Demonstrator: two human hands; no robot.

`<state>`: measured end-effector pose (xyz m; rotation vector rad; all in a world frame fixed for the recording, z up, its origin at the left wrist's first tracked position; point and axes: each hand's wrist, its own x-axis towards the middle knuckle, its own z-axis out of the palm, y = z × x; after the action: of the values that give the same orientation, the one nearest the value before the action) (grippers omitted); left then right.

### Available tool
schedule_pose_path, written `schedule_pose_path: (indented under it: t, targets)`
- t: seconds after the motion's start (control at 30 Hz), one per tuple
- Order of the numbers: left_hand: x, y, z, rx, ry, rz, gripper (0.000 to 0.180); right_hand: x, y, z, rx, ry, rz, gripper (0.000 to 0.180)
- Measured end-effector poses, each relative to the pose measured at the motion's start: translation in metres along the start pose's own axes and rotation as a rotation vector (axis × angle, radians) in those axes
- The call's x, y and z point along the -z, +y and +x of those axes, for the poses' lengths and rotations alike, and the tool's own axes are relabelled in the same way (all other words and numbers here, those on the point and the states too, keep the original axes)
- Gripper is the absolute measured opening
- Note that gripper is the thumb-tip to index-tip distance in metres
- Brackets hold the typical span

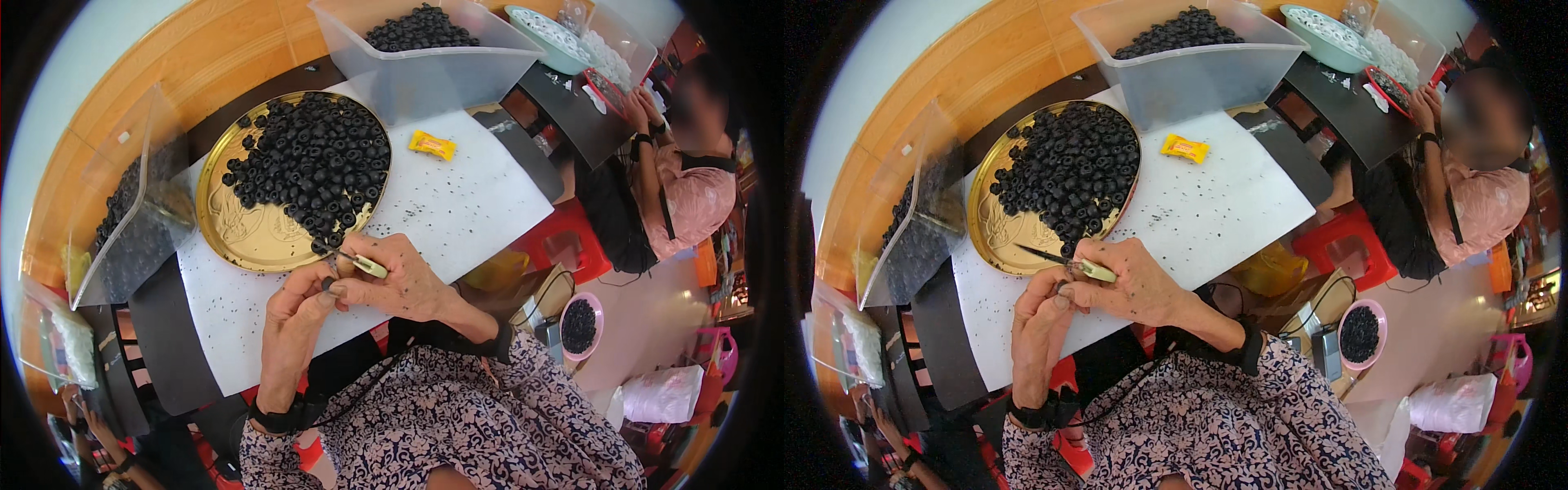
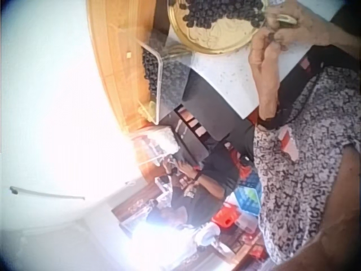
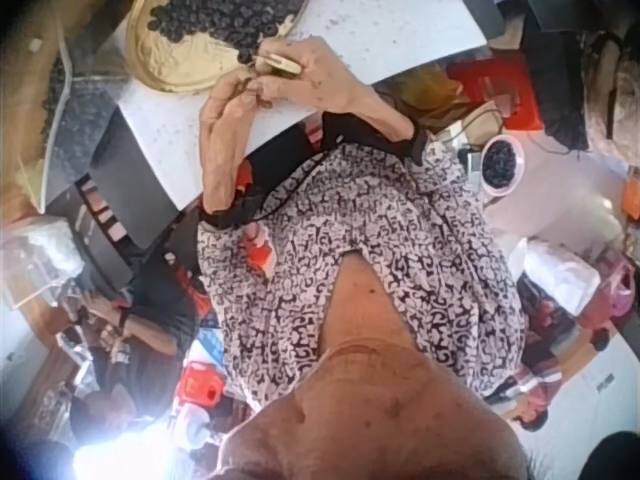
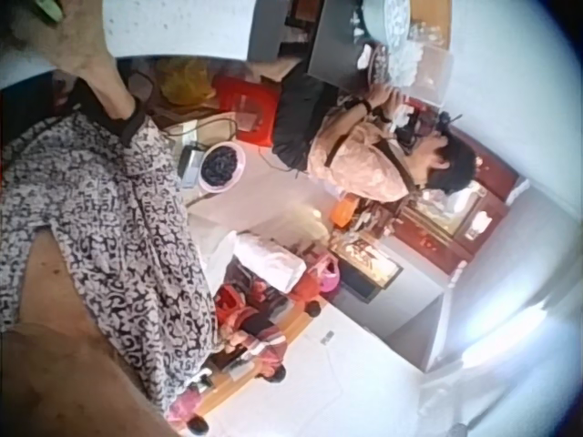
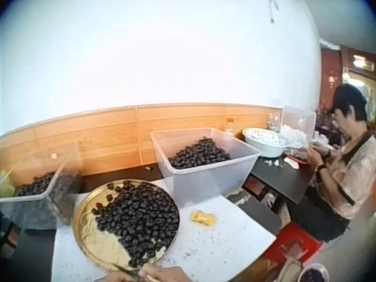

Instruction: Manually pitting small black objects (olives) using a knife.

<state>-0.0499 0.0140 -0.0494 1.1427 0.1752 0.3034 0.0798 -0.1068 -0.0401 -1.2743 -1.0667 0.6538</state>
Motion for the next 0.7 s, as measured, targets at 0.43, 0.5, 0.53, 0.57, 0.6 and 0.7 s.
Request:
schedule_pose_path:
  t: [0.43, 0.5, 0.53, 0.57, 0.6, 0.7]
  targets:
    - [-0.002, 0.001, 0.001, 0.019, -0.015, 0.025, 0.022, -0.001, -0.001, -0.002, -0.053, 0.054, -0.004, 0.022]
    - [-0.002, 0.0, 0.001, 0.02, -0.012, 0.042, 0.022, 0.0, 0.0, -0.002, -0.062, 0.067, -0.021, 0.021]
    - [0.0, -0.001, 0.001, 0.012, -0.025, 0.027, 0.021, 0.001, 0.002, -0.002, -0.019, 0.078, -0.083, 0.021]
    - [0.001, -0.002, 0.002, 0.004, -0.038, 0.012, 0.021, 0.002, 0.004, -0.002, 0.023, 0.09, -0.145, 0.021]
    - [0.003, -0.003, 0.003, 0.004, -0.037, 0.012, 0.021, 0.003, 0.006, -0.003, 0.023, 0.089, -0.145, 0.021]
    - [0.005, -0.003, 0.003, -0.028, -0.046, -0.111, 0.019, 0.002, 0.007, -0.004, 0.042, 0.105, -0.182, 0.021]
